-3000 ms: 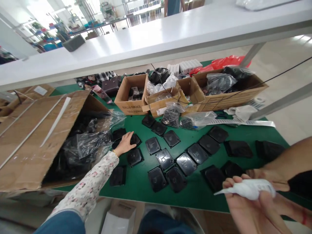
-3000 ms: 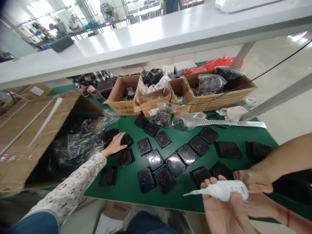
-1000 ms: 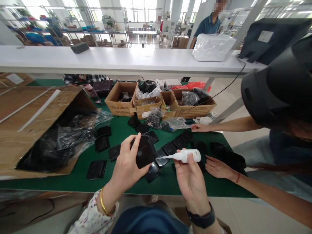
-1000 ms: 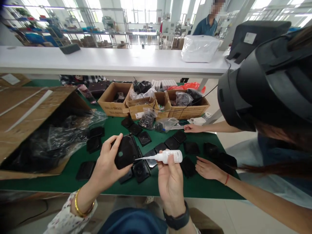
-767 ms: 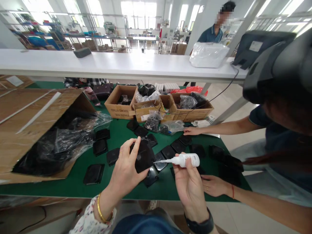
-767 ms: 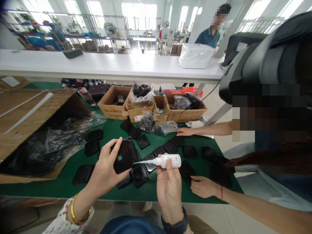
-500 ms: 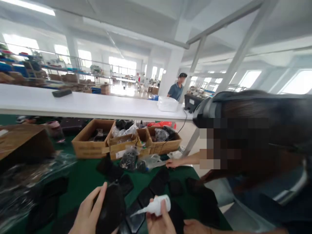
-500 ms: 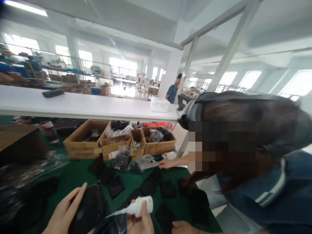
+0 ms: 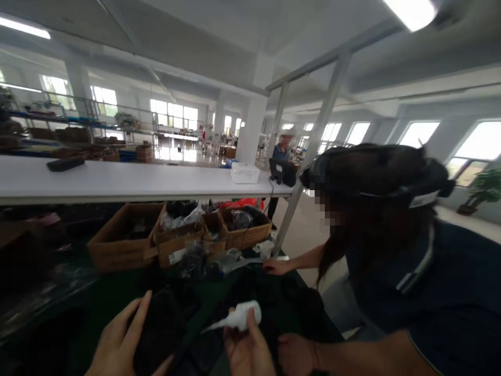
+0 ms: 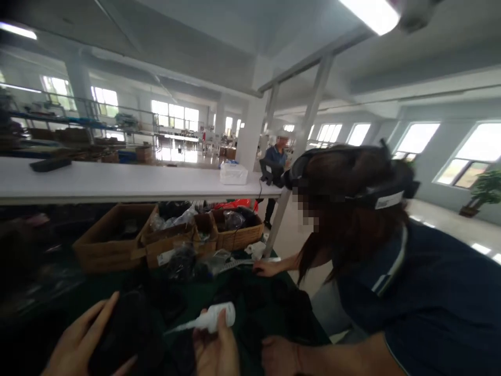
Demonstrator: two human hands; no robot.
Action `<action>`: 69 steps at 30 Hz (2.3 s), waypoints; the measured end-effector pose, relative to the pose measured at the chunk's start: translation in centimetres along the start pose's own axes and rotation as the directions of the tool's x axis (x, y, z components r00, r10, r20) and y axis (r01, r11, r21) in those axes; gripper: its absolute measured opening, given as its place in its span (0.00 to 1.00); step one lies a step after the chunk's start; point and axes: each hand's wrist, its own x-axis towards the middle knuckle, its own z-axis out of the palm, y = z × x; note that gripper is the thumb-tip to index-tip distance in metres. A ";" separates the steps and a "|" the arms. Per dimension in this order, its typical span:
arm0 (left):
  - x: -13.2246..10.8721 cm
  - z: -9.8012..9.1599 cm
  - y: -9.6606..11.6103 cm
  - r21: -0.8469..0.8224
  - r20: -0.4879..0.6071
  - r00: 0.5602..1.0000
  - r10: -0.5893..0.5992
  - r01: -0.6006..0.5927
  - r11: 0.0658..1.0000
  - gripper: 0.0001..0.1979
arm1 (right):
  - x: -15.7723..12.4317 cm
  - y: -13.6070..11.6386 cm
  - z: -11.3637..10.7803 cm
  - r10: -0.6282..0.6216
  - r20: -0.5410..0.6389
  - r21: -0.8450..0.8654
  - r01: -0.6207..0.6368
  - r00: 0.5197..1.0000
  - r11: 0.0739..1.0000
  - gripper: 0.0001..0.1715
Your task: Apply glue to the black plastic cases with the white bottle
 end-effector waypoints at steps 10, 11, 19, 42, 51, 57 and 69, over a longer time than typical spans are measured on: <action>0.5 -3.5 3.0 -0.005 0.279 0.960 0.017 -0.016 1.000 0.53 | -0.8 -0.2 1.2 0.031 -0.100 -0.028 -0.034 0.995 0.999 0.16; 0.5 -3.6 3.1 -0.006 0.280 0.960 0.015 -0.013 1.000 0.53 | -0.9 -0.1 1.2 0.016 -0.090 -0.049 -0.020 0.996 0.999 0.16; 0.3 -3.8 3.1 0.001 0.300 0.954 0.017 -0.018 1.000 0.53 | -1.0 0.4 1.9 -0.108 -0.088 -0.139 0.096 0.990 0.986 0.18; 1.3 -2.6 3.9 -0.027 0.280 0.957 0.076 -0.071 0.997 0.53 | -1.4 -1.7 2.9 -0.329 0.237 -0.432 0.403 0.914 0.807 0.18; 1.6 -1.7 4.1 -0.017 0.258 0.961 0.097 -0.095 0.995 0.52 | -1.6 -4.0 4.4 -0.329 0.504 -0.545 0.590 0.798 0.596 0.12; 2.0 -1.5 4.6 -0.026 0.262 0.958 0.118 -0.115 0.993 0.51 | -1.4 -4.9 5.0 -0.317 0.595 -0.547 0.661 0.739 0.513 0.12; 2.2 -1.1 4.9 -0.012 0.270 0.954 0.128 -0.130 0.991 0.51 | -1.1 -6.6 5.2 -0.250 0.666 -0.600 0.703 0.703 0.381 0.11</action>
